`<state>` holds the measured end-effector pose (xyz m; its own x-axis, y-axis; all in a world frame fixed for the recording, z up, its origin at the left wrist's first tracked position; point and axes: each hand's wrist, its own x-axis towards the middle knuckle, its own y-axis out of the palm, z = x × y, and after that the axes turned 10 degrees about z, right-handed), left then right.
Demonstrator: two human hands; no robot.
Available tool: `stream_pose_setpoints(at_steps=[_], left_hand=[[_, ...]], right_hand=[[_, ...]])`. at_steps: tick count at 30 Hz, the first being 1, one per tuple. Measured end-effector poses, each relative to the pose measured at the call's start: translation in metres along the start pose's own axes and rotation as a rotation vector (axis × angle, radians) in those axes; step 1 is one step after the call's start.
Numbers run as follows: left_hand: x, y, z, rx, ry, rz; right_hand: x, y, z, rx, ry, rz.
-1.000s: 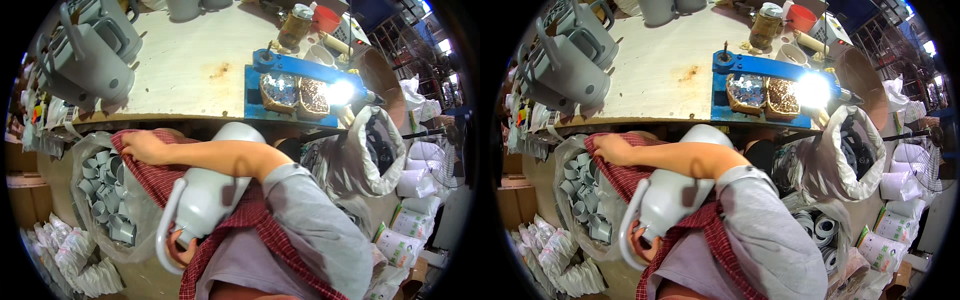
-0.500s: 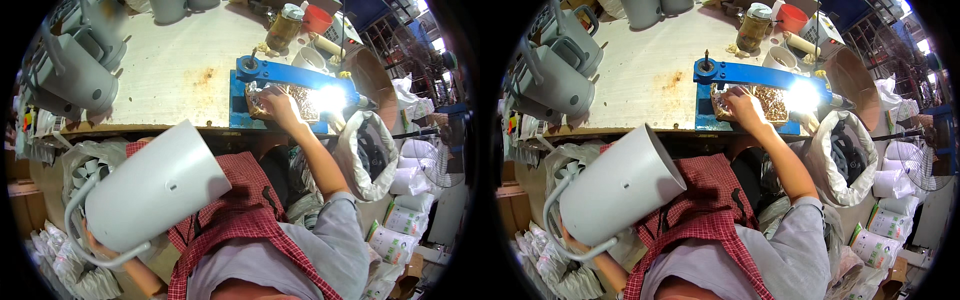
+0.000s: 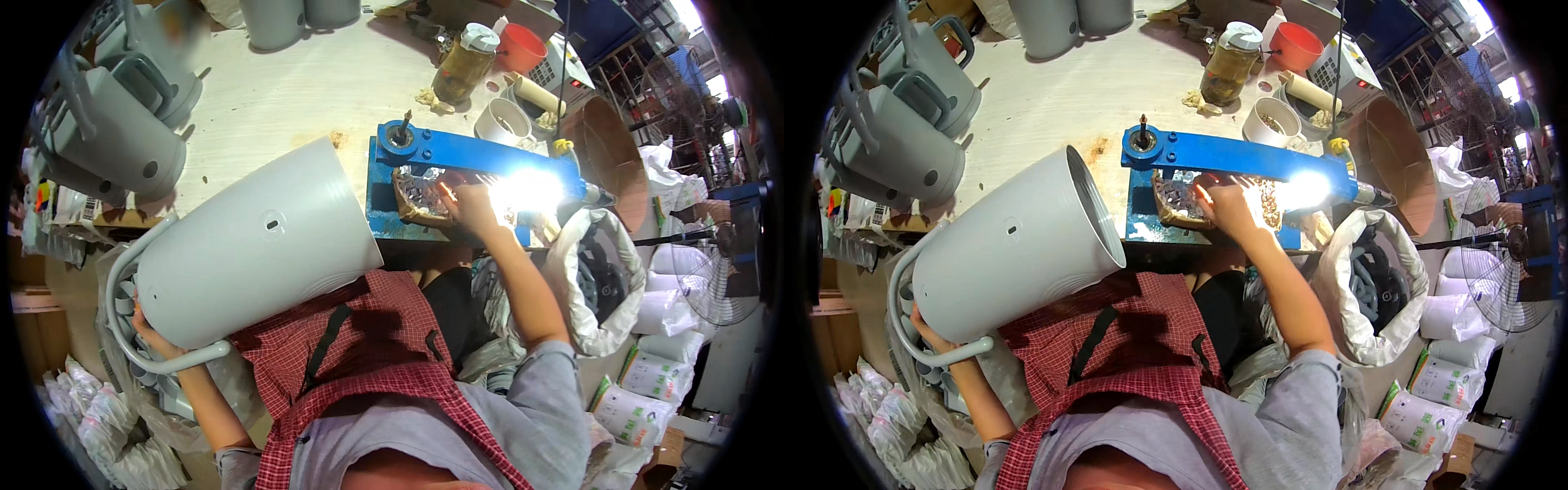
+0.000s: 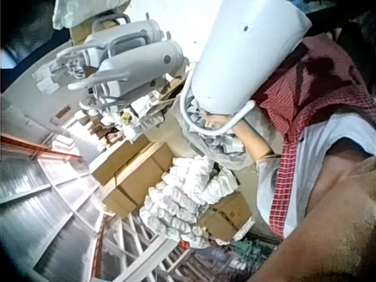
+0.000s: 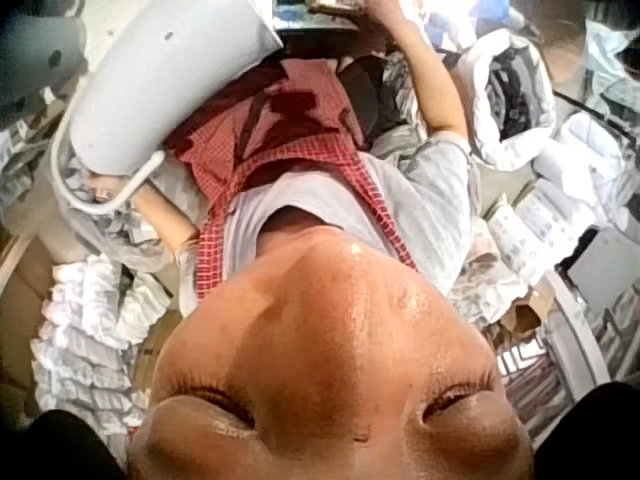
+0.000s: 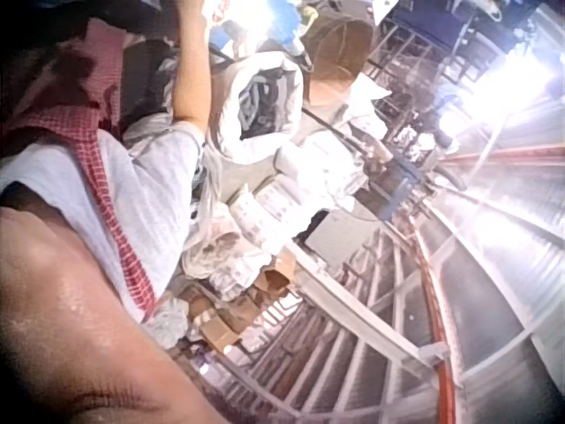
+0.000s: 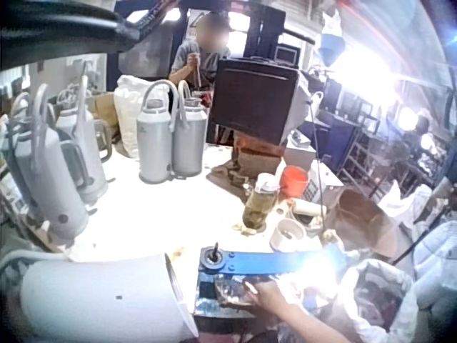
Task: The person assembles grey electric kettles by attaching handles and lids. They pick up a kettle body, secure a handle using a blue manual press tool, and then screw on a lid. The completed units are placed on a nearby table.
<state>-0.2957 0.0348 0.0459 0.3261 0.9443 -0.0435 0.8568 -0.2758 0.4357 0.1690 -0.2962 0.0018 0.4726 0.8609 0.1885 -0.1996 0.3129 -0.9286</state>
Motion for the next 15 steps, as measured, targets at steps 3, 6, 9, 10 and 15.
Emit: stream_pose_setpoints(at_steps=[3, 6, 9, 10, 15], left_hand=[[0.012, 0.015, 0.003, -0.009, -0.013, 0.000], [0.019, 0.028, 0.004, -0.098, -0.068, -0.093], [0.023, 0.037, 0.006, -0.174, -0.105, -0.070], [0.025, 0.040, 0.007, -0.198, -0.108, -0.063], [0.033, 0.047, 0.011, -0.229, -0.128, 0.029]], right_hand=[[-0.008, -0.016, 0.017, -0.047, 0.001, 0.051], [-0.005, -0.060, 0.060, 0.108, -0.161, -0.204], [0.027, -0.109, 0.092, 0.020, -0.356, -0.425], [0.043, -0.119, 0.097, -0.017, -0.454, -0.522], [0.089, -0.128, 0.100, -0.164, -0.526, -0.533]])
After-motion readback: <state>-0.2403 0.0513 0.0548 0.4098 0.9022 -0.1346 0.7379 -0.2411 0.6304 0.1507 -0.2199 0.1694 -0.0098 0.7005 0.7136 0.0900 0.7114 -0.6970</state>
